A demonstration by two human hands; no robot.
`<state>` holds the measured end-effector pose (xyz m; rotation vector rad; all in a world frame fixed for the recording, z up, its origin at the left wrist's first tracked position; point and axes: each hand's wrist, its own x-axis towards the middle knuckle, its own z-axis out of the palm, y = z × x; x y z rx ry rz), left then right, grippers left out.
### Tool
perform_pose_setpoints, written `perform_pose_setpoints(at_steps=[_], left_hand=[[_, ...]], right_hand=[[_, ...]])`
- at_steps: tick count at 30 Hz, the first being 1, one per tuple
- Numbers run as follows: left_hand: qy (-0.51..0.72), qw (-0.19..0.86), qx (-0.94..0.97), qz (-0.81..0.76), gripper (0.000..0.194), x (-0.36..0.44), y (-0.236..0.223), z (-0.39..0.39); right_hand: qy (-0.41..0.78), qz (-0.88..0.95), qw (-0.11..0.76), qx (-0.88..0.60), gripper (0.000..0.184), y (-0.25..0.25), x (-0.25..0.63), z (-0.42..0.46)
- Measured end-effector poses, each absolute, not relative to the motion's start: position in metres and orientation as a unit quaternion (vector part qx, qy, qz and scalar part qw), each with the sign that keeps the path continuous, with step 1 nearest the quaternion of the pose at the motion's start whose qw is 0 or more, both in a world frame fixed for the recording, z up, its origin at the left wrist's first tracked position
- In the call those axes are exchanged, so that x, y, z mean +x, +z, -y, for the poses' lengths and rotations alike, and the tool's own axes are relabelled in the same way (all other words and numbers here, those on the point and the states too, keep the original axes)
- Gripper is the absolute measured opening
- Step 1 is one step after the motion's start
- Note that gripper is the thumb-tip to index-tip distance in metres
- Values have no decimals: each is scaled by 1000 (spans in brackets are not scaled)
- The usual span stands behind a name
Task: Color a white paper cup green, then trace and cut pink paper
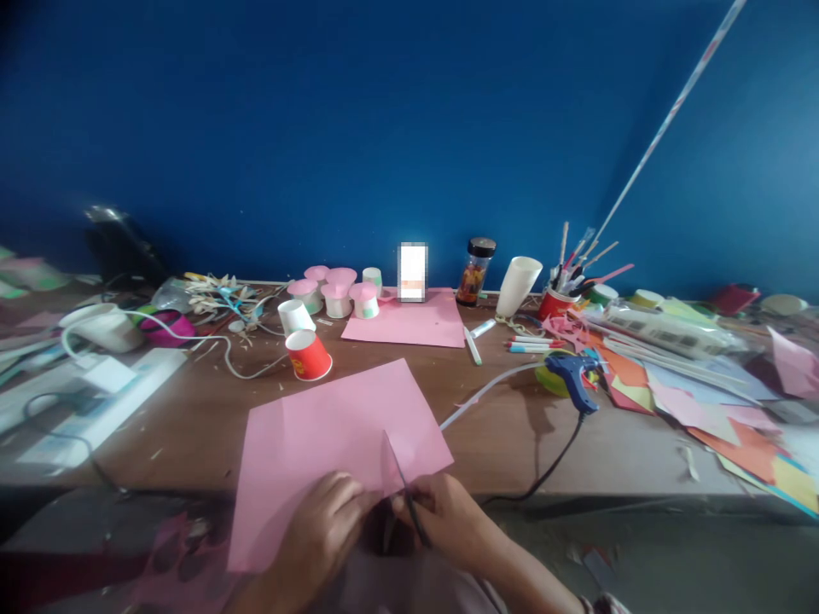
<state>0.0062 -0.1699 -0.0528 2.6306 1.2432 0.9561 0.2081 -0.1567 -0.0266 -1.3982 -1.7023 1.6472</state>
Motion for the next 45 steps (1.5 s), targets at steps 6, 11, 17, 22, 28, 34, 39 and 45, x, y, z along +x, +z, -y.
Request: perform_pose_setpoints(at_steps=[6, 11, 17, 22, 28, 34, 39, 45], left_hand=[[317, 64, 855, -406, 24, 5, -50, 170], [325, 69, 852, -405, 22, 4, -51, 171], [324, 66, 853, -404, 20, 3, -53, 172], [309, 78, 853, -414, 19, 1, -52, 172], [317, 73, 851, -412, 19, 1, -58, 173], [308, 80, 852, -416, 21, 1, -58, 175], [306, 83, 856, -409, 26, 2, -56, 173], [305, 42, 863, -400, 24, 6, -62, 171]], right_hand=[[579, 613, 190, -503, 29, -26, 209, 156], [577, 620, 183, -499, 28, -28, 211, 156], [565, 628, 175, -505, 27, -27, 210, 157], [558, 627, 179, -512, 29, -30, 208, 159], [540, 638, 188, -515, 32, -32, 207, 160], [552, 631, 186, -513, 31, -32, 207, 159], [558, 633, 167, -510, 29, -26, 209, 155], [558, 631, 139, -521, 32, -17, 209, 152]])
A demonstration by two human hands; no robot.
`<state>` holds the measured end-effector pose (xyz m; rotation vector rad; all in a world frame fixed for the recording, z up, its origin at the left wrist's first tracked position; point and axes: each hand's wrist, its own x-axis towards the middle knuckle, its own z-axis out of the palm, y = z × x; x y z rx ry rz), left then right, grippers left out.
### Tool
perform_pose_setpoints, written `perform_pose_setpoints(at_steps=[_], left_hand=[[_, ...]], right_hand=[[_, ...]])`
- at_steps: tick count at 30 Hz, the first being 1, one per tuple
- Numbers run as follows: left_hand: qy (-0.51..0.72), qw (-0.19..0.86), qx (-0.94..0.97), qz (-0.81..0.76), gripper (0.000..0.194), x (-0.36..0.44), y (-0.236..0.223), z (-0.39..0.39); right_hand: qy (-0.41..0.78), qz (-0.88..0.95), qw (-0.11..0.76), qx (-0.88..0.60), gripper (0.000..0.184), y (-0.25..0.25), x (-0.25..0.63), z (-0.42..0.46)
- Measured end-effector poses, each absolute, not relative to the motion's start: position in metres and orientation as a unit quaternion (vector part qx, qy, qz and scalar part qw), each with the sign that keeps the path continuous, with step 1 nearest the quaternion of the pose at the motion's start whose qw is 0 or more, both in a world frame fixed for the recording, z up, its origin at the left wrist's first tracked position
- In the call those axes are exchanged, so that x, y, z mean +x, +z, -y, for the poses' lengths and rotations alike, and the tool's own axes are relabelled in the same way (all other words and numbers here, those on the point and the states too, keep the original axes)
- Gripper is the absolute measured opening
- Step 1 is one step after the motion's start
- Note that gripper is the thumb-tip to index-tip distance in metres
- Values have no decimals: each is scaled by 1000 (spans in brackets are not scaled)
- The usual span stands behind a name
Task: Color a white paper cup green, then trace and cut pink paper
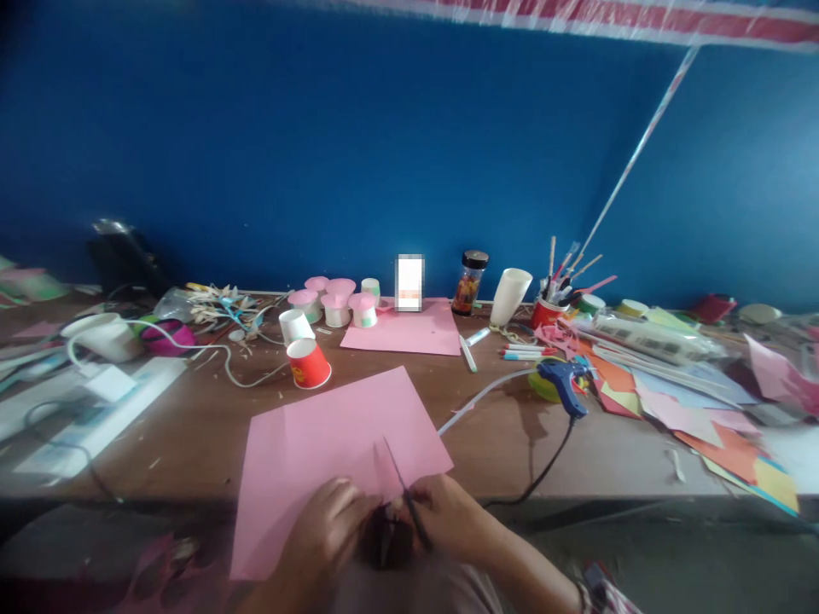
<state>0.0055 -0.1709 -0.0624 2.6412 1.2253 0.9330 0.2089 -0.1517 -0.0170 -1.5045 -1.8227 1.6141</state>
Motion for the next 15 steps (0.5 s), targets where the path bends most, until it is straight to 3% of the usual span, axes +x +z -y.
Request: perform_pose_setpoints(at_steps=[6, 15], left_hand=[[324, -53, 860, -391, 13, 12, -72, 168], [291, 0, 868, -403, 15, 12, -60, 168]], right_hand=[[530, 652, 94, -534, 42, -17, 218, 146], [506, 675, 87, -530, 39, -16, 219, 139]])
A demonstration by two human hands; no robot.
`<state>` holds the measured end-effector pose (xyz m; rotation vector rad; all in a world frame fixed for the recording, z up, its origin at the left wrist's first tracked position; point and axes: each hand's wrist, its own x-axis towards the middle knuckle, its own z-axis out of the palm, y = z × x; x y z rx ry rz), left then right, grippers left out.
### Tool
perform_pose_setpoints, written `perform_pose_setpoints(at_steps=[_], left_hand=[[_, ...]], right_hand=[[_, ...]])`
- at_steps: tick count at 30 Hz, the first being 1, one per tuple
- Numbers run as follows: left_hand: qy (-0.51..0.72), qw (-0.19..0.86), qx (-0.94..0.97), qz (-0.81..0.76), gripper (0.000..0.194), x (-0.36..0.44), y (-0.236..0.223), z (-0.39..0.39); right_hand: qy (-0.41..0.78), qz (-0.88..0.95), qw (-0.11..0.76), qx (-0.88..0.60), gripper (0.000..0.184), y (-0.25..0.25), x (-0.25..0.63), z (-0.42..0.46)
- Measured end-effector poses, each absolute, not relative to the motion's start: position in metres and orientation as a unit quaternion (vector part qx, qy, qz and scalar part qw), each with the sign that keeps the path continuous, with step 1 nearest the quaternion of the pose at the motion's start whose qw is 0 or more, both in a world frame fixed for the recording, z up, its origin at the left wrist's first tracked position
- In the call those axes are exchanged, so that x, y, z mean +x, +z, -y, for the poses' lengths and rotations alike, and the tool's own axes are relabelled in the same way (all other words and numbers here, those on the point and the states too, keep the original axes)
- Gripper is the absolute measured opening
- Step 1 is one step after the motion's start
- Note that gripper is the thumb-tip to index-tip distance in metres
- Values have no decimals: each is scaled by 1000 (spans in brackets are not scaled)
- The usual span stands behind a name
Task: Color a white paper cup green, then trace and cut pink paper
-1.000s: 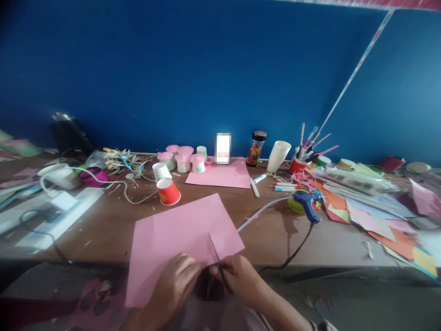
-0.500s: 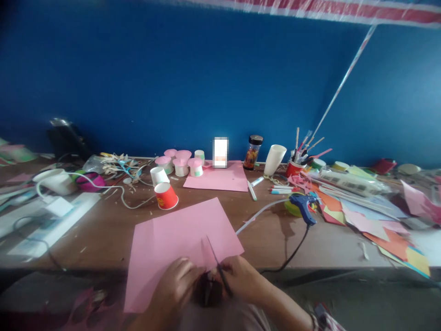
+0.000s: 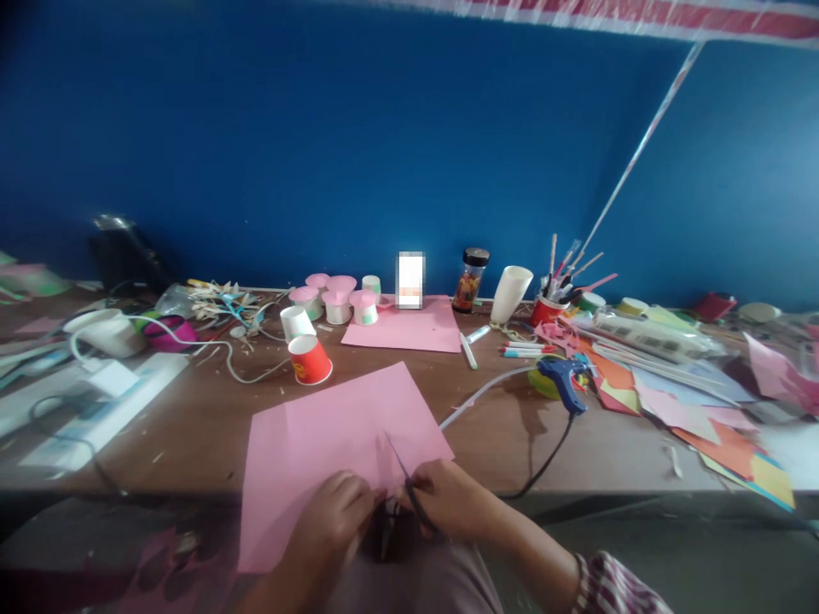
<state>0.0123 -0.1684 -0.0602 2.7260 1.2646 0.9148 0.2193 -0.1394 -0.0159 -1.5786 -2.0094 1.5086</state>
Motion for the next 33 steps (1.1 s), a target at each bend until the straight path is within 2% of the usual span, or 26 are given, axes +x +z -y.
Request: perform_pose_setpoints(at_steps=[8, 12, 17, 21, 25, 28, 33], left_hand=[[270, 137, 855, -422, 18, -2, -38, 162], [273, 68, 798, -533, 25, -25, -33, 116], [160, 40, 805, -571, 47, -31, -47, 66], [96, 50, 802, -587, 62, -25, -45, 55], [54, 126, 805, -577, 73, -23, -29, 50], [50, 142, 805, -574, 71, -22, -19, 44], [28, 116, 802, -586, 56, -20, -12, 39]], right_hand=[[531, 674, 89, -506, 37, -22, 226, 138], [543, 660, 90, -512, 36, -26, 226, 137], [512, 679, 109, -516, 30, -32, 227, 142], [495, 691, 121, -513, 27, -32, 228, 144], [477, 705, 107, -515, 28, -27, 229, 143], [443, 718, 91, -529, 27, -21, 229, 143], [396, 737, 61, -544, 27, -10, 229, 143]])
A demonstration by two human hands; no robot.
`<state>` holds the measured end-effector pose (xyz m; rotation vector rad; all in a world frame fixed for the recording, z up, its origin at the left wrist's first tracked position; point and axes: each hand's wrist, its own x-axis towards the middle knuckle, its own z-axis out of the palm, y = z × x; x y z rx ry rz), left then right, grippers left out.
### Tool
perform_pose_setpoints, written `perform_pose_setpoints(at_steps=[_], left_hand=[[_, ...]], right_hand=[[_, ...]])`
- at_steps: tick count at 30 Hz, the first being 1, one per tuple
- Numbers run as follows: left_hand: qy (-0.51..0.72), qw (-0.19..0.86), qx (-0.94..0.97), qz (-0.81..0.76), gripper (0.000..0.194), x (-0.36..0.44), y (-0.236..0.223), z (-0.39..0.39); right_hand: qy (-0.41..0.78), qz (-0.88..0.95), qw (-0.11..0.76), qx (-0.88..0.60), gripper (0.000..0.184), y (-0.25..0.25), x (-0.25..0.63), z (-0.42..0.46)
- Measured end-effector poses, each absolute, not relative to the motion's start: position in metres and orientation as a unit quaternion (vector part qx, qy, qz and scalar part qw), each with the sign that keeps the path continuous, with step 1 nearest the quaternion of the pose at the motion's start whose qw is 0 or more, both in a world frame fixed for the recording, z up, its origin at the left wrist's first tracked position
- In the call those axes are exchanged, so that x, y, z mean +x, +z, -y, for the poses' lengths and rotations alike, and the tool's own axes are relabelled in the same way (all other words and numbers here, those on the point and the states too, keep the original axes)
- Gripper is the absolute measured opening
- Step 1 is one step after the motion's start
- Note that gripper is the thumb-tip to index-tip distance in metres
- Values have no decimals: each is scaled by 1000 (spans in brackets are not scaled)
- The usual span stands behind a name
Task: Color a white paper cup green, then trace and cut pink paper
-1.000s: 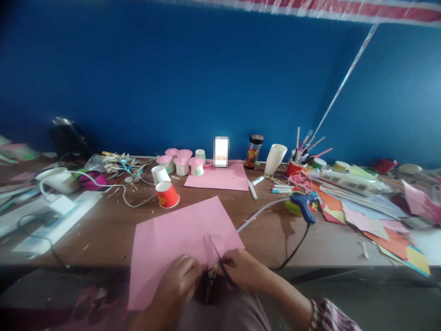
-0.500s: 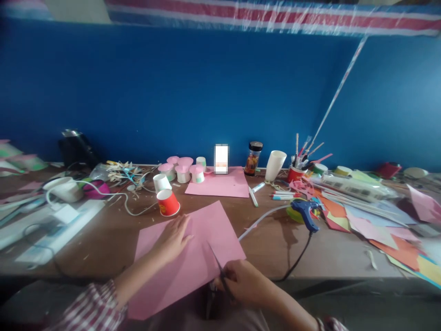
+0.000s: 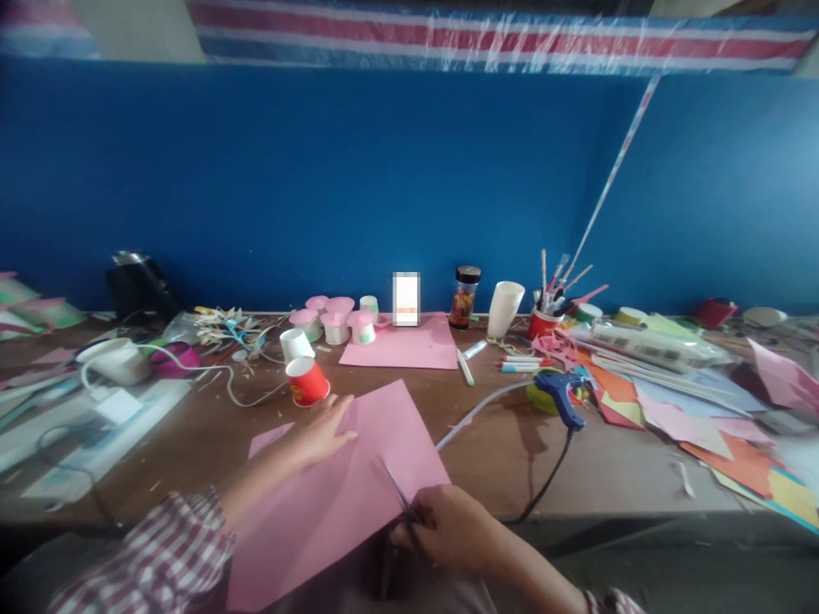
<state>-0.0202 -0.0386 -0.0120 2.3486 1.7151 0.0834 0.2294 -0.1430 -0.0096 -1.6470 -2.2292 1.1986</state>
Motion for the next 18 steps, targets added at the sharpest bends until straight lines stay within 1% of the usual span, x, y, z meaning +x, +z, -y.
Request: perform_pose_setpoints(at_steps=[4, 7, 11, 13, 16, 18], left_hand=[[1, 107, 786, -609, 57, -18, -8, 40], [-7, 128, 773, -622, 56, -17, -4, 41], [1, 160, 749, -643, 63, -20, -3, 40], [19, 195, 735, -650, 65, -24, -4, 39], [66, 302, 691, -653, 64, -32, -4, 40], [109, 364, 659, -650, 68, -38, -2, 44]], right_hand=[[353, 764, 48, -537, 28, -4, 232, 143], [337, 772, 34, -538, 28, -2, 234, 142], [322, 784, 25, -531, 23, -3, 237, 142], [315, 789, 25, -527, 22, -3, 238, 142], [300, 794, 18, -528, 22, -4, 240, 142], [288, 799, 14, -528, 23, -4, 241, 141]])
